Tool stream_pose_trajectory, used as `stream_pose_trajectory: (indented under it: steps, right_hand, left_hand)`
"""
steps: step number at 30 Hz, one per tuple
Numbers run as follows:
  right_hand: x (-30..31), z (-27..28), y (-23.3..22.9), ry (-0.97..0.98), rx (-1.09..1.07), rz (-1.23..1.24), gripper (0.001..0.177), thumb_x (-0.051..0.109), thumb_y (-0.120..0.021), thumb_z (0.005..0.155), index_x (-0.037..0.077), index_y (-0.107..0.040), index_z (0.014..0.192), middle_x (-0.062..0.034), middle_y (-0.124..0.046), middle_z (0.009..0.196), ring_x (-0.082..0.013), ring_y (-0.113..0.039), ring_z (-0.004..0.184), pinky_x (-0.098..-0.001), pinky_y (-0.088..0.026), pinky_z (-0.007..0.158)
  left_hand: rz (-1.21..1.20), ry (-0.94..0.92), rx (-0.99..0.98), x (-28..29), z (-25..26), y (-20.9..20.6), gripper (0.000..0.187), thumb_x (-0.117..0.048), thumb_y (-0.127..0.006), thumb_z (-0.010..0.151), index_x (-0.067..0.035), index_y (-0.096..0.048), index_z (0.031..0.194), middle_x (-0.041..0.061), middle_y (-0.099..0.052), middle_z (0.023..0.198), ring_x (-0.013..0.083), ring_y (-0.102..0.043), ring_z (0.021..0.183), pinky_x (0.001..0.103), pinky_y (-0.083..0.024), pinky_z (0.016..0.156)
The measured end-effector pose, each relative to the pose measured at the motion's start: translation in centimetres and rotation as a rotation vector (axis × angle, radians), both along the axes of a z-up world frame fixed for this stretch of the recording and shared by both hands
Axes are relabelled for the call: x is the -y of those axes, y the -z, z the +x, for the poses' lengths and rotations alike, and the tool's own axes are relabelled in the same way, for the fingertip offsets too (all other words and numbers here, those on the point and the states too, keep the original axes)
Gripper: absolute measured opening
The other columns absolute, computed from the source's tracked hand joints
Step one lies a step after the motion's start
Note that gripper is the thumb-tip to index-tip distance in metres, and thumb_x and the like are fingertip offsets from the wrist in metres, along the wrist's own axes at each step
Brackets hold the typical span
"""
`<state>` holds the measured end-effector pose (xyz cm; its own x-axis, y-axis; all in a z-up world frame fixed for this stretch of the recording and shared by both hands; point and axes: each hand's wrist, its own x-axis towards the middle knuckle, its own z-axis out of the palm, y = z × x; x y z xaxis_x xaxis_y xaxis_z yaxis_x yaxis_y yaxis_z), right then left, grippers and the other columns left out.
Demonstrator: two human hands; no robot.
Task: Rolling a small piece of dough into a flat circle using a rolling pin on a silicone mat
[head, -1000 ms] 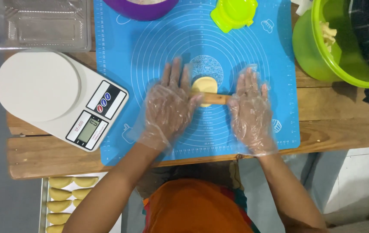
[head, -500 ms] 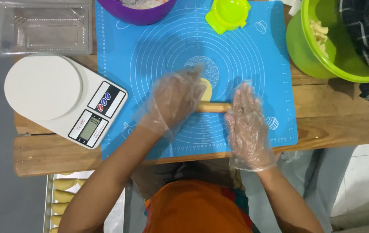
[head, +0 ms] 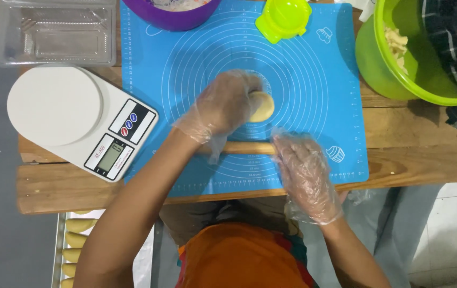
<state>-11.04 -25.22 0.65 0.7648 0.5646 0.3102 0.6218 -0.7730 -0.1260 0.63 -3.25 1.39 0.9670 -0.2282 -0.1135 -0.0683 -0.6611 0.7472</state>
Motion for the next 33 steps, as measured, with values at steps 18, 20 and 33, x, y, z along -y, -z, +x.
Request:
stream_pose_trajectory:
  steps: [18, 20, 33]
  right_hand:
    - [-1.7, 8.8, -2.6, -0.118, 0.121, 0.045, 0.049, 0.028, -0.035, 0.115, -0.009, -0.058, 0.138, -0.0306, -0.065, 0.134, -0.0465, -0.068, 0.112, -0.0532, -0.056, 0.082]
    - [-1.6, 10.2, -1.3, -0.100, 0.144, 0.044, 0.048, 0.027, -0.031, 0.117, -0.007, -0.048, 0.147, -0.0324, -0.059, 0.143, -0.0486, -0.059, 0.128, -0.0556, -0.050, 0.101]
    - [-2.3, 18.0, -0.3, 0.217, -0.072, -0.117, 0.069, 0.041, -0.020, 0.116, -0.009, -0.044, 0.157, -0.0384, -0.028, 0.158, -0.0572, -0.027, 0.146, -0.0665, -0.029, 0.115]
  left_hand:
    - [0.701, -0.105, 0.512, -2.7, 0.3, 5.5, 0.075, -0.063, -0.020, 0.112, -0.010, -0.025, 0.164, 0.013, -0.027, 0.169, 0.0308, -0.017, 0.156, 0.045, -0.024, 0.127]
    - [0.647, -0.088, 0.437, -2.6, 1.3, 4.4, 0.074, -0.062, -0.018, 0.111, -0.011, -0.024, 0.164, 0.013, -0.028, 0.168, 0.0315, -0.018, 0.155, 0.045, -0.023, 0.126]
    - [0.570, -0.218, 0.663, -2.4, 7.0, 5.4, 0.062, -0.056, -0.040, 0.115, -0.008, -0.043, 0.154, 0.014, -0.057, 0.151, 0.0291, -0.053, 0.141, 0.040, -0.050, 0.111]
